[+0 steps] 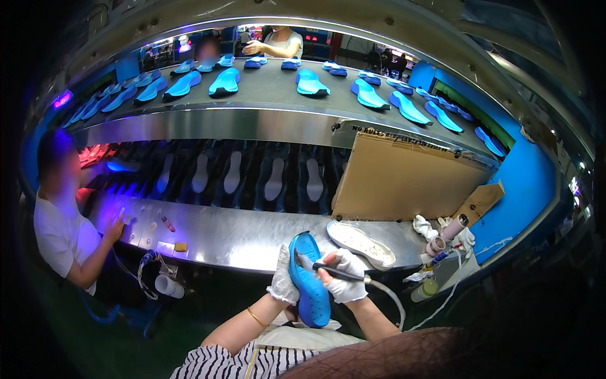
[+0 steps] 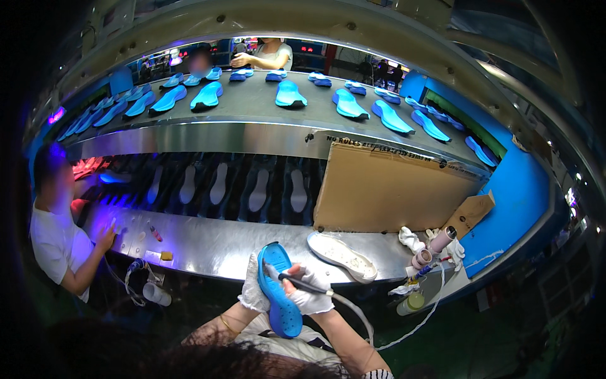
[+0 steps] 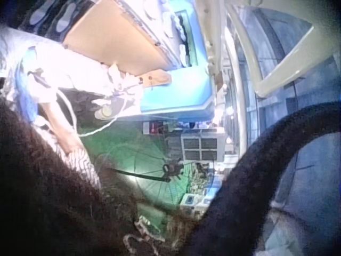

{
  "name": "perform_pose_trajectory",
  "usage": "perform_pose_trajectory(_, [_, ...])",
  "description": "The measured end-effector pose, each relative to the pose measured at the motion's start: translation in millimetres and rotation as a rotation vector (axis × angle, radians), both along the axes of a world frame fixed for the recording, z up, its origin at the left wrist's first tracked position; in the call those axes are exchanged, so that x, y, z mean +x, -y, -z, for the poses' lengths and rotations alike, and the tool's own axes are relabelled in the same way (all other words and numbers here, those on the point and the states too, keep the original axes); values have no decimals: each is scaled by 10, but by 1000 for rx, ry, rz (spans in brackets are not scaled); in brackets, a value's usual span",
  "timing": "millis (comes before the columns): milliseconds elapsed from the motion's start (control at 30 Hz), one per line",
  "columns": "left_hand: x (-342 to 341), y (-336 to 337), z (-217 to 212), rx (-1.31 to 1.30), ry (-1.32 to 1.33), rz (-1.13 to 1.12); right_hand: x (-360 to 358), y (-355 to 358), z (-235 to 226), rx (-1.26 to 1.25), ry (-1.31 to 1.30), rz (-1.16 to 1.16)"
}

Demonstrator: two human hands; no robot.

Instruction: The person applies glue to the interior of blue shoe soles using a brush tool. They pick up a sole from a conveyor belt, apply the glue thoroughly with a brush, and then place the glued sole into a lower rack compartment.

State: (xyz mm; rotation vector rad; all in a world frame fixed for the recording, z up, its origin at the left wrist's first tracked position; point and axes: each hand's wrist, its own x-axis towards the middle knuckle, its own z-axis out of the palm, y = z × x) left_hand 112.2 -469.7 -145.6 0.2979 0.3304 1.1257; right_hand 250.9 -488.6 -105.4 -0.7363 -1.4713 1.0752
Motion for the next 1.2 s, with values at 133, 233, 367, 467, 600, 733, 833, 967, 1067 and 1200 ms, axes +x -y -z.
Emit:
perform_pose_trajectory(133, [-82,-80,99,13,-15,42,-3,-29,131,297,280,112])
perform_pose_trajectory(233, [-161,-46,-13,55,27,81,-14,104,121,162,284,-25])
perform_pose_trajectory(367, [-251,-40,-76,78,87,134,19,129,71,360,375,69])
perform_pose_trajectory(467, [-303,-62,6,21,74,154,-39,234,79,368,352,15])
perform_pose_trajectory(600, [-283,199,-141,89,-45,207,185,339,223,-49,189,-92])
perform_pose_trajectory(733, [-261,375,211,78,-374,319,314,351,239,-106,127,-53])
perform_pose_trajectory(833, [-189,287,210,50,-344,236,205,371,209,-131,57,-118])
perform_pose_trajectory(967, [-129,87,-16,86,-184,162,226,253,123,-170,-11,-53])
perform_pose_trajectory(1067, [-87,-83,43,68,-16,140,152,189,110,17,52,-34])
perform_pose_trajectory(1200, [-190,-197,-14,201,120,62,44,207,-7,-53,-1,-161])
